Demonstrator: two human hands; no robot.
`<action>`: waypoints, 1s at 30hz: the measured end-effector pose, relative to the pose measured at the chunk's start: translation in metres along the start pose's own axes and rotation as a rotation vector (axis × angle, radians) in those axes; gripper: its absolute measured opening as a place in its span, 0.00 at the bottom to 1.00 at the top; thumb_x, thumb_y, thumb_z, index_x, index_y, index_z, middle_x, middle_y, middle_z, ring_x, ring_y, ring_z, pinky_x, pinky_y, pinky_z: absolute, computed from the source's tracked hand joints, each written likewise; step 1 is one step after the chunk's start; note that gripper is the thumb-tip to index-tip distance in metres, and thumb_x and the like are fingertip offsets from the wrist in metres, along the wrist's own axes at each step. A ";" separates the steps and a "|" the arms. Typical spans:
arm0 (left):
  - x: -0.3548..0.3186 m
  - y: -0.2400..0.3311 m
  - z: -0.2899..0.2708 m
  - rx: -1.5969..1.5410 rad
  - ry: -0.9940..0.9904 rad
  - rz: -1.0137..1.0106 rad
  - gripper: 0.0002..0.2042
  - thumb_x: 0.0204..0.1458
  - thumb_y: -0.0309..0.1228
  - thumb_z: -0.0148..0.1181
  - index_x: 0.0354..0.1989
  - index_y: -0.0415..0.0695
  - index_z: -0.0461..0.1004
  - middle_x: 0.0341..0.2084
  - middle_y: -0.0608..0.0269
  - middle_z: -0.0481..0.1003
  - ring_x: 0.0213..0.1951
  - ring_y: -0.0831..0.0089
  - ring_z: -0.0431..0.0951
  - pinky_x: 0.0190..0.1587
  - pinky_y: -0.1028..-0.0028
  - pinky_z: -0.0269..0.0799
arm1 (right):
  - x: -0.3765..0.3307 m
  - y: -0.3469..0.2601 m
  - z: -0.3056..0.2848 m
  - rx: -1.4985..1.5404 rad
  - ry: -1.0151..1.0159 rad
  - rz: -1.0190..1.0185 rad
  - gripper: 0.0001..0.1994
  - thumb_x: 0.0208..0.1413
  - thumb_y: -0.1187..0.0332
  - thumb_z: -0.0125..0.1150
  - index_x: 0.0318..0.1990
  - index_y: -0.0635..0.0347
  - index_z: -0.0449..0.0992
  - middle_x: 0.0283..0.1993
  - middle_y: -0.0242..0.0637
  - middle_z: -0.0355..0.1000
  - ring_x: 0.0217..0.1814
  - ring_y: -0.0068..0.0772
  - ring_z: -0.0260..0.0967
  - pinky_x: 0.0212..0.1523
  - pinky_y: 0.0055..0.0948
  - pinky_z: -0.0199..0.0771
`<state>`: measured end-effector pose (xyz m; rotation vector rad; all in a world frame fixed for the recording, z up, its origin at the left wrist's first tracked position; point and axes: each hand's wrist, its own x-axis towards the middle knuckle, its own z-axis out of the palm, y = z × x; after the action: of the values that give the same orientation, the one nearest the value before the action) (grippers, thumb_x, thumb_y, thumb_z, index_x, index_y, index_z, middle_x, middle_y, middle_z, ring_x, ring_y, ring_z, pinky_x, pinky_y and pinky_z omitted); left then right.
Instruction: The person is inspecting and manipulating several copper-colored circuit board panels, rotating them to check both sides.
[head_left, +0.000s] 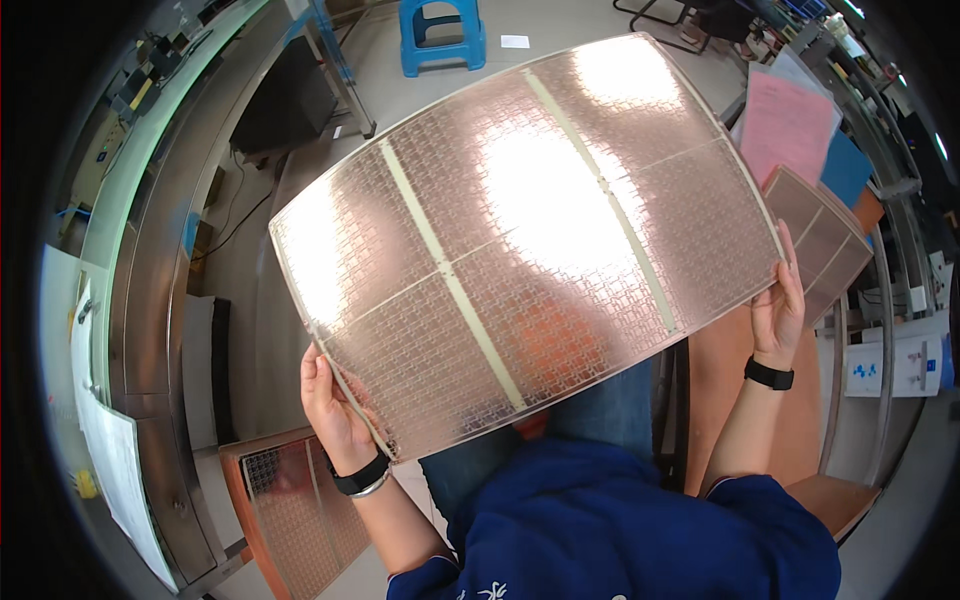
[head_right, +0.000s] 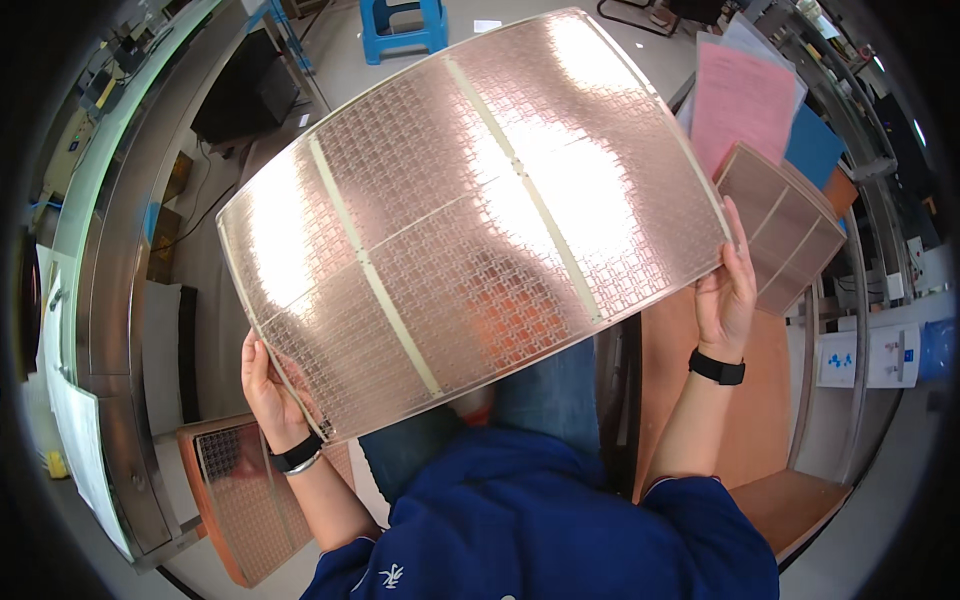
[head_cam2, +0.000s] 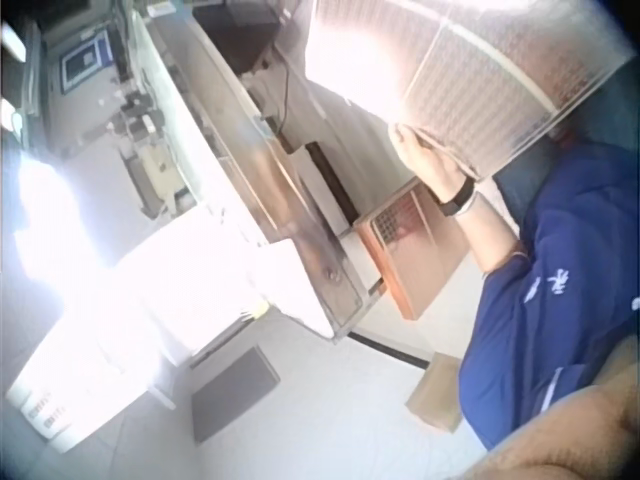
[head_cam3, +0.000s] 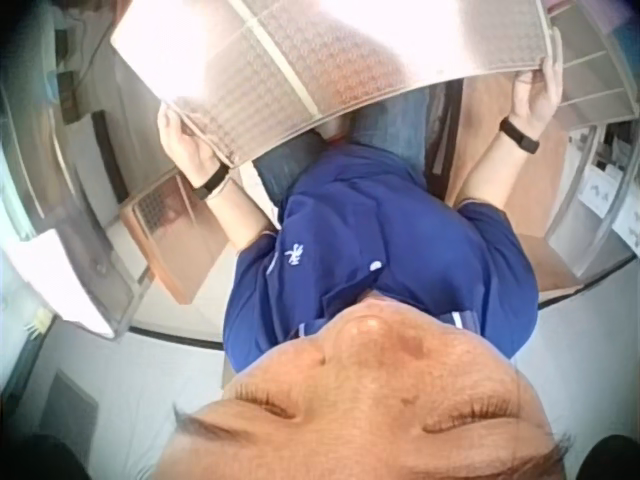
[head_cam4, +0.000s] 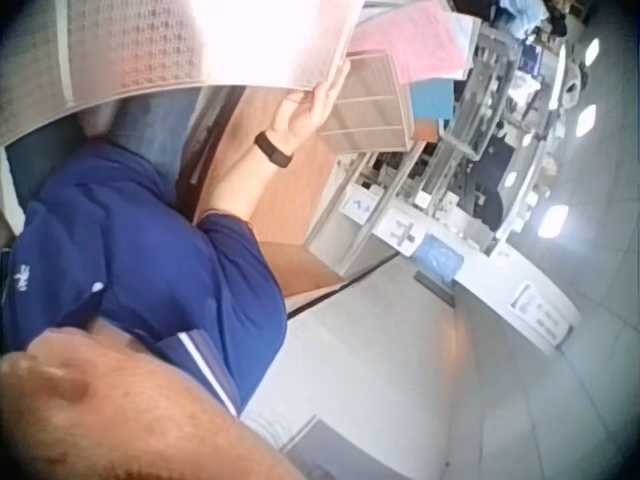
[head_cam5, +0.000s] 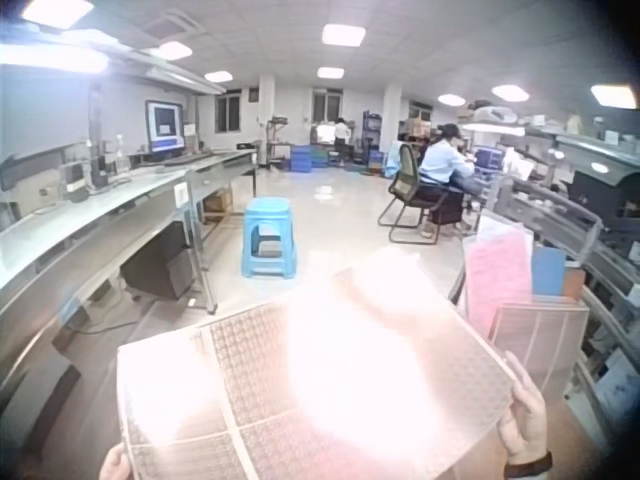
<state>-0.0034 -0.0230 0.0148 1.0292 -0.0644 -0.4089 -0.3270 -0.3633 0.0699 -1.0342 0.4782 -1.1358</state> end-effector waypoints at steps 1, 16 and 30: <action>0.004 -0.002 -0.010 -0.008 -0.004 0.005 0.11 0.59 0.26 0.42 0.46 0.35 0.65 0.34 0.58 0.74 0.30 0.80 0.75 0.29 0.83 0.72 | 0.000 0.000 0.001 -0.002 -0.004 0.007 0.26 0.57 0.72 0.47 0.62 0.67 0.51 0.62 0.45 0.57 0.61 0.31 0.59 0.58 0.28 0.64; 0.011 0.016 -0.049 0.325 0.155 0.167 0.09 0.59 0.28 0.46 0.41 0.37 0.70 0.28 0.67 0.73 0.26 0.83 0.72 0.29 0.81 0.69 | 0.000 -0.006 -0.009 -0.354 -0.018 0.216 0.21 0.60 0.62 0.47 0.57 0.67 0.63 0.45 0.39 0.72 0.43 0.22 0.69 0.45 0.21 0.69; 0.006 0.021 -0.060 0.533 0.211 0.294 0.09 0.59 0.31 0.48 0.36 0.38 0.71 0.24 0.73 0.67 0.26 0.84 0.65 0.29 0.82 0.63 | -0.013 -0.010 -0.013 -0.529 -0.294 0.224 0.19 0.57 0.63 0.55 0.51 0.67 0.69 0.40 0.32 0.72 0.37 0.18 0.67 0.36 0.17 0.66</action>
<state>0.0234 0.0332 0.0007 1.5577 -0.1383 -0.0057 -0.3472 -0.3579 0.0696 -1.5367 0.6569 -0.6503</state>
